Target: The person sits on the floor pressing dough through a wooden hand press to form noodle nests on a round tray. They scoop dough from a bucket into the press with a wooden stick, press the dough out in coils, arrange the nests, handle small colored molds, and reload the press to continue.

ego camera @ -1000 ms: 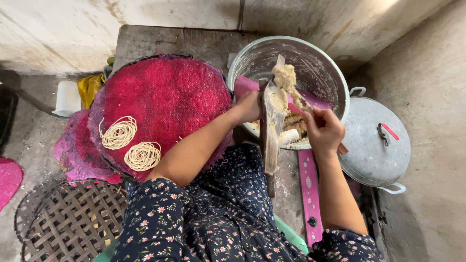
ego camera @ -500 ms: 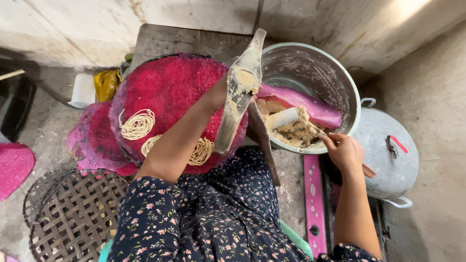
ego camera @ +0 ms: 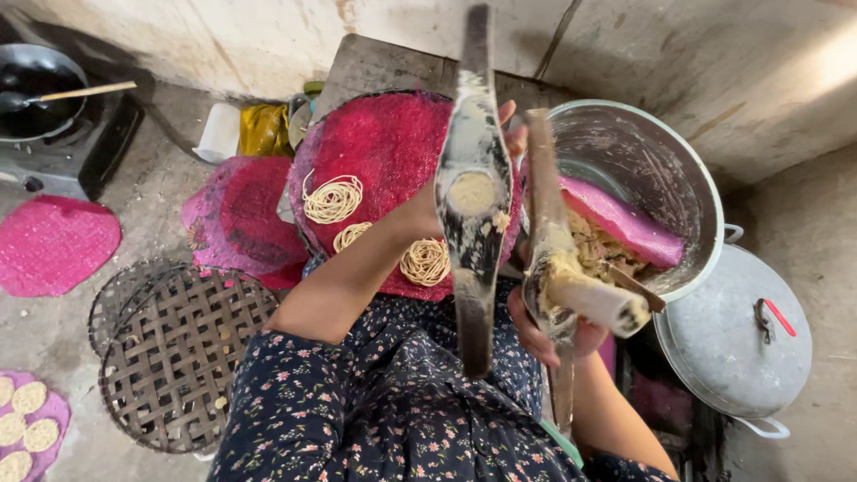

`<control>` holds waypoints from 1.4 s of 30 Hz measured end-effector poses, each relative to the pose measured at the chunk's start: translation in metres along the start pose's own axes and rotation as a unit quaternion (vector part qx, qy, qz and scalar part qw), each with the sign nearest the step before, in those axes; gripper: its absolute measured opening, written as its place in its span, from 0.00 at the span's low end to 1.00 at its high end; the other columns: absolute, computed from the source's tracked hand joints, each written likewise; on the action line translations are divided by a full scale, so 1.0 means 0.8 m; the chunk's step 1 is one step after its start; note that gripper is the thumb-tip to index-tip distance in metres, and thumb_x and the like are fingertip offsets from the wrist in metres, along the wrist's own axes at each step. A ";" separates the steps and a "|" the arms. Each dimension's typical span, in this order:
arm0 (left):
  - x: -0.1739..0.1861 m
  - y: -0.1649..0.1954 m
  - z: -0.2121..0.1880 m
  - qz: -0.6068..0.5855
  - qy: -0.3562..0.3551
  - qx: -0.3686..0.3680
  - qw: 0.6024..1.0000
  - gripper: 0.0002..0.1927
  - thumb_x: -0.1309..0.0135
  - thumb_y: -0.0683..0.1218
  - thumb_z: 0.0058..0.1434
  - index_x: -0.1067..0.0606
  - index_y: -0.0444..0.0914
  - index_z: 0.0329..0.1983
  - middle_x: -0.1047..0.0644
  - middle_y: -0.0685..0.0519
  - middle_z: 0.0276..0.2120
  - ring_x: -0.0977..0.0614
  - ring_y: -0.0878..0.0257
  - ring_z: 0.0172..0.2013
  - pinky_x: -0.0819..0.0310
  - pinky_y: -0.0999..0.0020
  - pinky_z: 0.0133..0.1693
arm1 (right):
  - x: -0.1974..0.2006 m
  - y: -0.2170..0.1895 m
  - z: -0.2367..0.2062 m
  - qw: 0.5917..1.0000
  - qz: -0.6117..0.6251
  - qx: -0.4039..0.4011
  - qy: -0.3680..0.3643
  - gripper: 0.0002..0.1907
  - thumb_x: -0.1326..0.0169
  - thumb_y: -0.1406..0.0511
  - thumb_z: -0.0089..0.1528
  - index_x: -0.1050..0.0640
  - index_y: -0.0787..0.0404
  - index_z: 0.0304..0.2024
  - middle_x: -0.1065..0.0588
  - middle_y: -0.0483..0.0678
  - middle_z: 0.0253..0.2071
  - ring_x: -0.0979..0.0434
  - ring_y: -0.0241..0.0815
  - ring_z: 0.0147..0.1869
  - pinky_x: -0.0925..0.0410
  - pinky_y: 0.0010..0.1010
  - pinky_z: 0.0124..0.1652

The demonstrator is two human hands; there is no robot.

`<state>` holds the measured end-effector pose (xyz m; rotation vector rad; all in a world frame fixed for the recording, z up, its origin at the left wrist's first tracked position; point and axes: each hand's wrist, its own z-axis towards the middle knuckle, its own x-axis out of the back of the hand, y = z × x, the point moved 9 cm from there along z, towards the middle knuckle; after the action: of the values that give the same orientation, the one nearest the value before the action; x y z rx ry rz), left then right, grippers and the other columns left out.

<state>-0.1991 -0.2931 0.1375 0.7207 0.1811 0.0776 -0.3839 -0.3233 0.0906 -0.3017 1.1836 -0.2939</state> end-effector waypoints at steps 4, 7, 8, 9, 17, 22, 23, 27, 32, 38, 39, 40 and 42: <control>0.020 0.028 -0.051 0.044 0.047 0.101 0.993 0.36 0.31 0.43 0.61 0.32 0.39 0.71 0.27 0.52 0.66 0.24 0.62 0.65 0.30 0.63 0.69 | 0.017 -0.017 0.002 0.977 -0.136 0.052 0.156 0.40 0.46 0.51 0.66 0.39 0.71 0.71 0.27 0.68 0.54 0.29 0.36 0.26 0.36 0.19 0.21; 0.047 0.021 -0.083 0.159 0.113 0.174 0.965 0.29 0.33 0.42 0.61 0.26 0.38 0.66 0.18 0.52 0.57 0.16 0.61 0.55 0.21 0.63 0.61 | 0.048 -0.018 -0.006 0.938 -0.197 0.086 0.273 0.36 0.47 0.54 0.67 0.36 0.71 0.69 0.26 0.63 0.51 0.27 0.41 0.32 0.37 0.20 0.21; 0.058 0.019 -0.091 0.201 0.135 0.189 0.952 0.27 0.33 0.41 0.61 0.24 0.38 0.64 0.17 0.52 0.54 0.15 0.61 0.52 0.20 0.64 0.58 | 0.060 -0.020 -0.009 0.917 -0.224 0.103 0.314 0.35 0.47 0.54 0.66 0.36 0.70 0.67 0.26 0.60 0.52 0.26 0.43 0.34 0.38 0.21 0.21; 0.061 0.025 -0.094 0.244 0.122 0.164 0.948 0.26 0.33 0.42 0.60 0.23 0.39 0.63 0.17 0.53 0.55 0.15 0.61 0.53 0.20 0.64 0.58 | 0.065 -0.015 -0.006 0.916 -0.237 0.099 0.310 0.34 0.47 0.54 0.67 0.35 0.70 0.67 0.26 0.61 0.50 0.27 0.43 0.33 0.38 0.21 0.21; 0.062 0.057 -0.102 0.527 0.042 -0.002 0.849 0.25 0.30 0.51 0.49 0.20 0.41 0.51 0.18 0.46 0.49 0.22 0.46 0.59 0.38 0.49 0.68 | 0.066 0.010 0.021 0.912 -0.303 0.113 0.253 0.27 0.46 0.58 0.75 0.36 0.74 0.63 0.26 0.70 0.43 0.27 0.44 0.29 0.37 0.26 0.30; 0.073 0.039 -0.107 0.538 0.003 0.073 0.839 0.18 0.31 0.53 0.53 0.19 0.42 0.43 0.18 0.50 0.35 0.16 0.56 0.42 0.45 0.41 0.69 | 0.028 -0.013 0.048 0.800 -0.525 0.146 0.251 0.58 0.42 0.65 0.64 0.67 0.54 0.82 0.34 0.63 0.65 0.20 0.52 0.42 0.28 0.27 0.26; 0.077 0.031 -0.109 0.549 -0.012 0.107 0.829 0.16 0.31 0.52 0.53 0.18 0.42 0.41 0.18 0.51 0.30 0.15 0.57 0.37 0.45 0.40 0.69 | 0.014 -0.015 0.055 0.755 -0.599 0.137 0.231 0.58 0.40 0.64 0.66 0.67 0.55 0.82 0.35 0.63 0.67 0.24 0.54 0.49 0.28 0.31 0.37; 0.079 0.035 -0.113 0.560 -0.026 0.080 0.824 0.20 0.32 0.51 0.48 0.18 0.40 0.43 0.19 0.51 0.29 0.15 0.55 0.33 0.44 0.44 0.68 | -0.032 -0.010 0.079 0.517 -0.838 0.084 0.153 0.59 0.34 0.64 0.63 0.64 0.58 0.80 0.35 0.63 0.71 0.27 0.57 0.65 0.27 0.38 0.57; 0.081 0.019 -0.110 0.572 -0.047 0.071 0.816 0.21 0.32 0.50 0.47 0.18 0.38 0.44 0.19 0.50 0.29 0.16 0.55 0.32 0.43 0.46 0.68 | -0.050 0.021 0.118 0.252 -0.961 0.080 0.083 0.66 0.28 0.59 0.51 0.60 0.61 0.77 0.40 0.71 0.68 0.36 0.68 0.72 0.35 0.56 0.65; 0.122 0.000 -0.086 0.516 0.031 0.076 0.853 0.16 0.30 0.52 0.57 0.20 0.41 0.45 0.17 0.53 0.37 0.15 0.59 0.43 0.38 0.55 0.70 | 0.001 -0.006 0.157 0.652 -0.749 -0.021 0.116 0.69 0.27 0.52 0.58 0.65 0.66 0.78 0.40 0.61 0.73 0.34 0.56 0.74 0.32 0.47 0.66; 0.126 -0.001 -0.080 0.527 0.043 0.077 0.845 0.19 0.31 0.51 0.57 0.21 0.40 0.48 0.18 0.50 0.40 0.16 0.57 0.47 0.36 0.57 0.67 | 0.015 -0.012 0.160 0.739 -0.660 -0.041 0.130 0.69 0.27 0.51 0.58 0.64 0.65 0.78 0.43 0.58 0.75 0.36 0.54 0.76 0.33 0.48 0.68; 0.133 -0.002 -0.074 0.538 0.055 0.076 0.838 0.21 0.31 0.50 0.57 0.21 0.39 0.51 0.18 0.48 0.44 0.18 0.54 0.50 0.34 0.59 0.64 | 0.026 -0.016 0.158 0.814 -0.561 -0.059 0.142 0.69 0.26 0.50 0.58 0.64 0.64 0.78 0.45 0.54 0.77 0.39 0.53 0.79 0.33 0.49 0.71; 0.145 -0.013 -0.063 0.521 0.014 0.115 0.846 0.27 0.31 0.51 0.57 0.23 0.38 0.57 0.21 0.46 0.53 0.22 0.52 0.57 0.34 0.58 0.63 | 0.048 0.014 0.147 0.871 -0.450 -0.171 0.101 0.72 0.28 0.45 0.55 0.59 0.65 0.83 0.36 0.56 0.66 0.32 0.50 0.66 0.31 0.44 0.63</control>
<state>-0.0944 -0.2529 0.0775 0.9921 -0.2013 1.1286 -0.2602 -0.3188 0.0947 -1.1692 1.2326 -0.9483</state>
